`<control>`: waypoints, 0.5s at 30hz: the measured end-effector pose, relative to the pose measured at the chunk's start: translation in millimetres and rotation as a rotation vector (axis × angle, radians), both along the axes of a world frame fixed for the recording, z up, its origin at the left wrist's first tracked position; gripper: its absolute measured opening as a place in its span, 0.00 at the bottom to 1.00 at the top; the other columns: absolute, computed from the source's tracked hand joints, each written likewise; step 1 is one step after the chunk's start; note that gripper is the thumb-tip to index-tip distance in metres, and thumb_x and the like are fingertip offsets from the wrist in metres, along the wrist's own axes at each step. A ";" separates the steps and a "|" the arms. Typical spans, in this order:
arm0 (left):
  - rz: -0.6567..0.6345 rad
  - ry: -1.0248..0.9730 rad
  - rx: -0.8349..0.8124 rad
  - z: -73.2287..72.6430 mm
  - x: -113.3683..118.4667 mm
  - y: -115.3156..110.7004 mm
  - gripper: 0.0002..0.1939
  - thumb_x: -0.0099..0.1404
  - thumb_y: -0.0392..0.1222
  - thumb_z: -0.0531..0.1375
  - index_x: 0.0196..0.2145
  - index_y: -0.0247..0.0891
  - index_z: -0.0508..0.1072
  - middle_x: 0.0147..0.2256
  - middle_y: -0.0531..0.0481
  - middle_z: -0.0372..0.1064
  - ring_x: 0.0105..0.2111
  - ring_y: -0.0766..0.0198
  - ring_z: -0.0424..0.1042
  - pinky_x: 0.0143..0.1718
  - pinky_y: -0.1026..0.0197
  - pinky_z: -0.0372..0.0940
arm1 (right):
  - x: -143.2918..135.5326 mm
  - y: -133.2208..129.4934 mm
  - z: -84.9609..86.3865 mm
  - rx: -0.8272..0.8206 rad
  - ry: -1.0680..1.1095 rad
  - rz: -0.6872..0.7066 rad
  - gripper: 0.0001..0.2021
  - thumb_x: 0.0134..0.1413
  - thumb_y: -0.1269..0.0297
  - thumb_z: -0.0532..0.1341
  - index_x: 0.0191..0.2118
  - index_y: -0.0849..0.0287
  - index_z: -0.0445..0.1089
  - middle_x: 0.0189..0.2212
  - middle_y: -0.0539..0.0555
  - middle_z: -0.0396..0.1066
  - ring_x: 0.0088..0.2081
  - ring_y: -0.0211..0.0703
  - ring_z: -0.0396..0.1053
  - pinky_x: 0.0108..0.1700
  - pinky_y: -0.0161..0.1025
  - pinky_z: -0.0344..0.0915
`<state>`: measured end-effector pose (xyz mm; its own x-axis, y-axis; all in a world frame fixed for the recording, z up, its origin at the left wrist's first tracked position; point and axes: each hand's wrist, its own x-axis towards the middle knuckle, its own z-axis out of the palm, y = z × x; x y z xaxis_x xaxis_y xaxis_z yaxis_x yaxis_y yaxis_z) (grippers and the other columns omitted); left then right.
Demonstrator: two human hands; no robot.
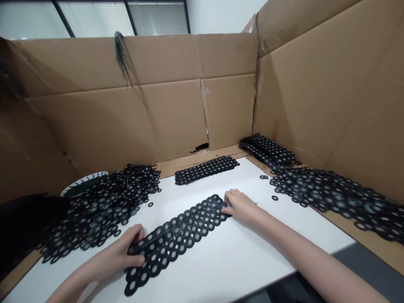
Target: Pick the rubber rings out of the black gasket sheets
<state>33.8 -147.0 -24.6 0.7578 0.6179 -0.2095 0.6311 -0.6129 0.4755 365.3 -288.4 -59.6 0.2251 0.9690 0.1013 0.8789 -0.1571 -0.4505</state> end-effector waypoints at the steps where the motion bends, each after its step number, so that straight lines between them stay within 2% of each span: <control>1: 0.025 -0.024 -0.016 -1.9 0.4 -0.5 0.12 0.47 0.37 0.55 0.30 0.41 0.54 0.30 0.55 0.57 0.32 0.65 0.58 0.32 0.65 0.57 | 0.3 1.5 -2.5 0.002 0.031 -0.012 0.06 0.47 0.61 0.55 0.29 0.57 0.59 0.30 0.53 0.63 0.35 0.44 0.60 0.35 0.38 0.56; 4: 0.135 -0.141 0.018 -9.6 3.0 0.2 0.05 0.55 0.39 0.50 0.29 0.41 0.54 0.27 0.55 0.59 0.30 0.64 0.61 0.32 0.63 0.58 | 1.3 5.8 -13.0 -0.019 0.134 -0.054 0.05 0.47 0.62 0.55 0.29 0.57 0.58 0.30 0.53 0.63 0.35 0.44 0.60 0.35 0.38 0.57; 6: 0.197 -0.205 0.088 -15.0 5.3 3.5 0.03 0.58 0.41 0.48 0.31 0.41 0.56 0.29 0.53 0.62 0.33 0.62 0.63 0.35 0.60 0.59 | -0.2 7.1 -20.2 -0.018 0.168 -0.078 0.04 0.48 0.63 0.54 0.29 0.56 0.57 0.29 0.53 0.62 0.34 0.45 0.60 0.36 0.39 0.57; 11: 0.251 -0.302 0.331 -18.8 4.8 7.9 0.10 0.58 0.46 0.50 0.36 0.42 0.63 0.38 0.47 0.65 0.43 0.55 0.63 0.44 0.52 0.59 | -12.9 3.6 -27.4 0.089 0.147 -0.114 0.03 0.52 0.67 0.49 0.29 0.56 0.53 0.30 0.54 0.62 0.33 0.45 0.61 0.35 0.40 0.57; 14: 0.201 -0.353 0.404 -17.8 -4.4 -14.9 0.10 0.59 0.46 0.50 0.38 0.47 0.66 0.37 0.48 0.66 0.42 0.54 0.64 0.41 0.52 0.63 | -19.5 3.0 -22.3 0.085 0.100 -0.126 0.02 0.52 0.68 0.48 0.30 0.56 0.51 0.30 0.55 0.63 0.33 0.45 0.62 0.34 0.39 0.56; 15: 0.127 -0.357 0.404 -18.8 -8.1 -28.5 0.11 0.58 0.46 0.52 0.40 0.51 0.66 0.37 0.49 0.67 0.42 0.54 0.65 0.38 0.52 0.65 | -20.9 4.1 -19.1 0.067 0.079 -0.133 0.02 0.52 0.68 0.48 0.30 0.56 0.52 0.30 0.55 0.64 0.33 0.46 0.63 0.34 0.39 0.56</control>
<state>25.8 -175.5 -43.4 0.6529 0.6866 0.3198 0.5543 -0.7208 0.4161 344.5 -284.3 -78.7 0.3613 0.9217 0.1414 0.8134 -0.2373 -0.5311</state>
